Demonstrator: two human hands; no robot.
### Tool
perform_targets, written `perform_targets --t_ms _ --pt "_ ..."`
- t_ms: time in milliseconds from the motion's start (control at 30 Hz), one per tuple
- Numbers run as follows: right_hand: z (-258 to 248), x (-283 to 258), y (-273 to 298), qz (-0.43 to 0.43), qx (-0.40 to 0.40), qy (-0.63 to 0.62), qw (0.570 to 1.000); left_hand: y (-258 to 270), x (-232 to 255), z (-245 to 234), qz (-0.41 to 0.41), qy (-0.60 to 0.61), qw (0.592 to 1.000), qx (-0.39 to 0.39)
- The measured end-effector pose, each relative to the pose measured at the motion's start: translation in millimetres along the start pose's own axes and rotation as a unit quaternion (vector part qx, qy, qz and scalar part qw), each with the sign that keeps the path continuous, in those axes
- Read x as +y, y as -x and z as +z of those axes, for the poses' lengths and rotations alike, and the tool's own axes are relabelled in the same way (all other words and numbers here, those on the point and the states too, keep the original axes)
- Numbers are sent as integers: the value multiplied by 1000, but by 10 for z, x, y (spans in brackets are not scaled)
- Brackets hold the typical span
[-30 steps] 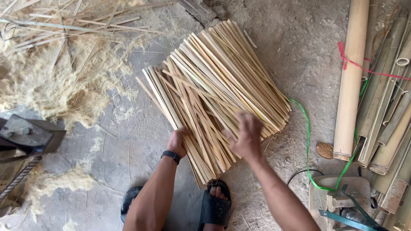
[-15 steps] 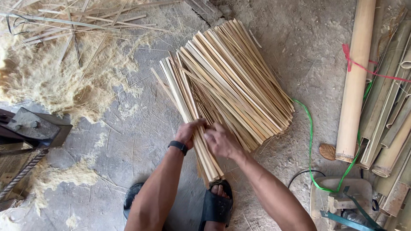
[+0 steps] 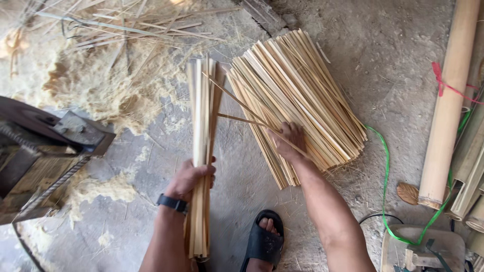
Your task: The person sits on the floor and uses a stationary circular saw to cut the ends of bamboo strips. They feed the strips one by one into the blade, collect the cut pieces, and bundle them with a green plastic tie.
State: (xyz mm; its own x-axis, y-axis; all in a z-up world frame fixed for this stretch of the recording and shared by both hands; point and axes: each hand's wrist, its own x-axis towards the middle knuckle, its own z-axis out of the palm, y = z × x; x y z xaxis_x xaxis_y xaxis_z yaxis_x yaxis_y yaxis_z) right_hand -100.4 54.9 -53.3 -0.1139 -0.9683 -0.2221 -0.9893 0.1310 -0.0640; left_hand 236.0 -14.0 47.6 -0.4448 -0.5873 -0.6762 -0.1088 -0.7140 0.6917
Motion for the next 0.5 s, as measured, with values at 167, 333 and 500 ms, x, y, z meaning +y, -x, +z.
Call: perform_targets --t_ms 167,333,500 --pt "-132 75 -179 162 -98 -199 962 528 469 -245 126 52 990 43" --pt "-136 48 -129 108 -42 -431 895 878 623 -254 213 24 976 33" --pt "-177 -295 165 265 -28 -274 924 1061 393 -215 215 53 974 43"
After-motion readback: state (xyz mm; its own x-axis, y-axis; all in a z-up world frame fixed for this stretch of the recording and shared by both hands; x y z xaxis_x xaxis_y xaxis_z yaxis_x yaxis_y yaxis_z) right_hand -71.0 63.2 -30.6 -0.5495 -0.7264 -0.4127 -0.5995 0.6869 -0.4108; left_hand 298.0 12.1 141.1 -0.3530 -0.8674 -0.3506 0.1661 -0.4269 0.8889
